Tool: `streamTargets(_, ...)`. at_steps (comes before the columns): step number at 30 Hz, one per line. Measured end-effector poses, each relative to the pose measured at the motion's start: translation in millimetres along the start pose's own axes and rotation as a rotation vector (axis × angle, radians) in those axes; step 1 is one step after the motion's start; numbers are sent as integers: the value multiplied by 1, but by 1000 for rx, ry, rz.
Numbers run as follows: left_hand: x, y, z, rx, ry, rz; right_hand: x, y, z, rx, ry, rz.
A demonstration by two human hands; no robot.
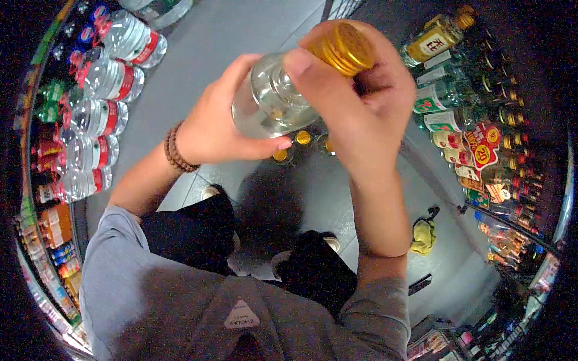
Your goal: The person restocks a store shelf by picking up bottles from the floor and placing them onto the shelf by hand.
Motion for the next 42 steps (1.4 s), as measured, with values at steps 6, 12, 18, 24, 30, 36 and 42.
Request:
streamTargets(6,-5,0,5,28,93,21,-17,2,16,-46,187,-208)
streamTargets(12,-19,7,19,-191,432,-184,-35,13,10,116,-105,-545)
streamTargets(18,-71,19,22,32,1209,-621,-56,15,26,430,-499,-1010)
streamTargets(24,-82,26,32,27,1543,-802,-55,24,45,116,-911,-788)
streamTargets(30,-74,23,11,19,1398,-601,9,33,46,-101,-26,-272)
streamTargets(36,-67,15,12,-19,1329,-523,41,35,39,-155,178,-163)
streamTargets(42,-86,14,27,-14,1607,-722,-13,14,23,-48,-730,-403)
Point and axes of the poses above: each hand's wrist, its own y-axis away from the middle knuckle, its own x-axis out of the back of the hand, z = x × y, the point moved 8 cm from there along -y, towards the middle knuckle, and after that the axes turned 14 degrees about -z, right-handed, at the moved point
